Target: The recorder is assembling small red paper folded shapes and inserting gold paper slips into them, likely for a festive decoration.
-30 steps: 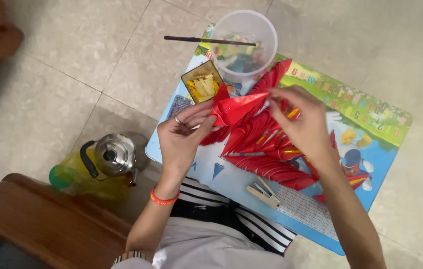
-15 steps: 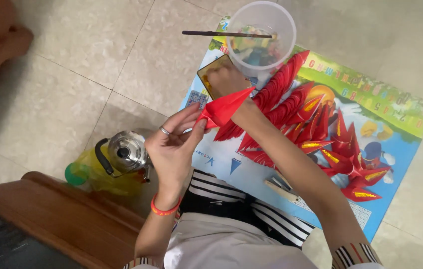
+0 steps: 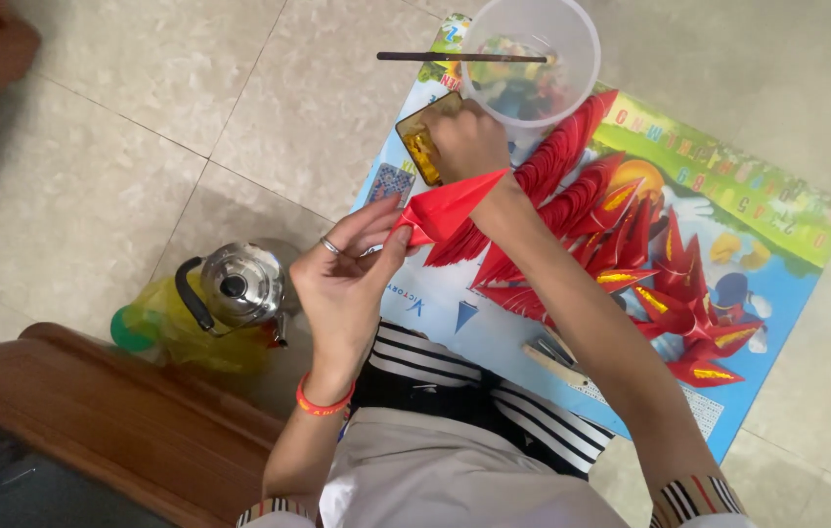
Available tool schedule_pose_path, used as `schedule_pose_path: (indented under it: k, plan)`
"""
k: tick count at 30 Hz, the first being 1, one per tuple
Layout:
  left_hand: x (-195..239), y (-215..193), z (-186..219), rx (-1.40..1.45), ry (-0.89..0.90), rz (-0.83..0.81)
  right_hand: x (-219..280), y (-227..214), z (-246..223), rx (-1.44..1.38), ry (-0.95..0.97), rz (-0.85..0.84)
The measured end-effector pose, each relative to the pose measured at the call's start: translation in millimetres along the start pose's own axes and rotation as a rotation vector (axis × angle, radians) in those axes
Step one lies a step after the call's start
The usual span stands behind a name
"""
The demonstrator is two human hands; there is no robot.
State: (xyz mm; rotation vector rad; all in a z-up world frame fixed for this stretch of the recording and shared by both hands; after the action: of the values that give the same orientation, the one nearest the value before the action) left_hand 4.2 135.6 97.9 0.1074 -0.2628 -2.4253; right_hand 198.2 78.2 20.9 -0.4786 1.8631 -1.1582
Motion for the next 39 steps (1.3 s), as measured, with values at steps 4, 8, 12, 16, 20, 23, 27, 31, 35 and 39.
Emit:
schedule_pose_path:
  k: [4, 8, 12, 16, 20, 23, 27, 31, 35, 39]
  plan:
    - [-1, -3, 1, -0.016, -0.013, 0.023, -10, -51, -9, -0.175, 0.071, -0.058]
    - [-2, -13, -2, -0.024, 0.025, 0.039, -3, -71, 4, -0.594, 0.261, -0.164]
    - [-5, -17, -1, -0.033, 0.048, 0.028, 5, -68, 16, -0.737, 0.360, -0.096]
    - [-2, -23, -7, -0.006, 0.019, 0.046, 9, -56, 17, -0.736, 0.367, -0.092]
    - [-4, -26, -3, -0.020, 0.014, 0.049, 4, -59, 15, -0.610, 0.398, -0.118]
    - [-4, -29, 0, -0.026, 0.029, 0.059, 7, -61, 15, -0.545, 0.388, -0.141]
    - [-4, -30, -5, -0.050, 0.007, 0.062, 9, -61, 16, -0.698, 0.354, -0.170]
    - [-4, -29, -9, -0.013, 0.000, 0.034, 14, -37, 29, -0.816, 0.434, -0.249]
    - [-5, -30, -7, -0.005, -0.013, 0.034, 9, -46, 26, -0.850, 0.406, -0.190]
    - [-6, -31, -6, -0.018, -0.006, 0.035, 15, -46, 29, -0.593, 0.468, -0.250]
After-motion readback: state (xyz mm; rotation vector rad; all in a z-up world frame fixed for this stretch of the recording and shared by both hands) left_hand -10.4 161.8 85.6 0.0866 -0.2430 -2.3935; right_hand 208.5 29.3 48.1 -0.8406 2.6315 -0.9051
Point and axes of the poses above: each hand's wrist, its own x-axis away from the middle knuckle, its own y-axis out of the palm, z = x × y, the point moved 8 cm from there along -x, towards the middle knuckle, and after that the axes turned 3 degrees about z, right-handed, at the moved point
